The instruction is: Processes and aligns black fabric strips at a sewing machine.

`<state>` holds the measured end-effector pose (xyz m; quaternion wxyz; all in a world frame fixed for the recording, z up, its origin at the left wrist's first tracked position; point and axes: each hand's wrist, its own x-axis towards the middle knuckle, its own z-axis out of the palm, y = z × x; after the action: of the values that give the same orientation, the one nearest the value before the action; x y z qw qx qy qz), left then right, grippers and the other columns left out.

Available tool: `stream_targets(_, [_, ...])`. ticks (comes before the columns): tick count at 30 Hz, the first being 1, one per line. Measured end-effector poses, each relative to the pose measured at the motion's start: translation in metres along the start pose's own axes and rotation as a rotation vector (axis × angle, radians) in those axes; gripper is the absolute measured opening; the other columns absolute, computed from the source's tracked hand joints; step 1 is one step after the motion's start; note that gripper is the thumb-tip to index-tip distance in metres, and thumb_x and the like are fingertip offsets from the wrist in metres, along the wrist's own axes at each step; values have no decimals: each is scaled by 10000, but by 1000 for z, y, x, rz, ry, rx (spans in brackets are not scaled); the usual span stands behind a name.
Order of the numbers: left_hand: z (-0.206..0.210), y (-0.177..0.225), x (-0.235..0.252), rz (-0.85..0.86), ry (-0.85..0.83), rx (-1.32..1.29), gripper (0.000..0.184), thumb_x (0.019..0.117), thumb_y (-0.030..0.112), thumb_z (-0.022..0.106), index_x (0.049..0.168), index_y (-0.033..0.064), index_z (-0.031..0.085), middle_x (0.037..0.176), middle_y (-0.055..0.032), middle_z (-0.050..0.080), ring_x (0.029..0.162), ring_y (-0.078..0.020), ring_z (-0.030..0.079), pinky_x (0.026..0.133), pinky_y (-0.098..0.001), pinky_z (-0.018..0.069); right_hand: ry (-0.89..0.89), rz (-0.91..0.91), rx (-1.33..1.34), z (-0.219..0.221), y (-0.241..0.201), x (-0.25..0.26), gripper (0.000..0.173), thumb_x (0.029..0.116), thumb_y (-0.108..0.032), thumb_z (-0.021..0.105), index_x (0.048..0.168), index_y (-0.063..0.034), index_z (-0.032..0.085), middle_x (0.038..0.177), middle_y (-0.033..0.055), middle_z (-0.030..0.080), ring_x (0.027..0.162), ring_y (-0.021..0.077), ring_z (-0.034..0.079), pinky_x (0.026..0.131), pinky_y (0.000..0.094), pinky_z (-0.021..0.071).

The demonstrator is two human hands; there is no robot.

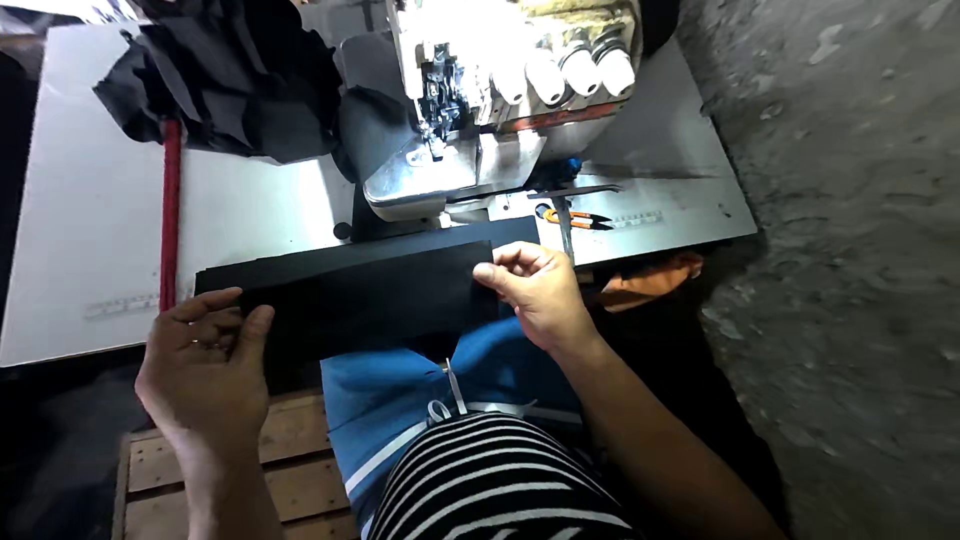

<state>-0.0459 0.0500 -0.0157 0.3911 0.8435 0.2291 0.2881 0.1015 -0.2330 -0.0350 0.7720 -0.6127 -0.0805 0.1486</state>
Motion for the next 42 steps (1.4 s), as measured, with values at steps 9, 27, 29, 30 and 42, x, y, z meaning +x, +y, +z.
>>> stream_targets(9, [-4, -1, 2, -65, 63, -202, 461, 850, 35, 783, 1172, 141, 472, 978, 103, 627, 879, -8, 661, 807, -226, 594, 26, -135, -175, 7, -10, 5, 67, 941, -90, 746, 972, -31, 733, 789, 45, 694, 634, 89, 634, 582, 233, 565])
stream_targets(27, [37, 21, 87, 130, 19, 293, 366, 1017, 156, 591, 1331, -28, 556, 1303, -180, 623, 1190, -250, 611, 977, -428, 520, 187, -550, -658, 37, -3, 95, 148, 902, -189, 782, 890, -91, 671, 645, -50, 557, 497, 10, 457, 447, 188, 375])
stream_targets(29, [72, 38, 81, 334, -62, 298, 344, 960, 35, 536, 1285, -16, 638, 1357, -183, 629, 1293, -294, 575, 1065, -460, 478, 172, -466, -683, 38, -7, 92, 202, 921, -208, 775, 961, -94, 614, 567, -37, 495, 412, 54, 412, 369, 216, 349])
stream_targets(30, [90, 46, 73, 445, -125, 229, 338, 951, 25, 517, 1245, -11, 679, 1355, -163, 647, 1324, -287, 566, 1118, -466, 444, 170, -437, -689, 37, -8, 90, 214, 919, -214, 778, 971, -98, 606, 578, -40, 503, 418, 52, 414, 376, 212, 351])
stream_targets(42, [155, 45, 68, 540, -206, 17, 277, 1002, 181, 585, 1190, 122, 779, 1310, -26, 713, 1368, -217, 551, 1161, -542, 318, 34, -213, -326, 17, 0, 79, 303, 881, -107, 795, 1010, -142, 523, 705, -59, 637, 563, 47, 630, 511, 197, 574])
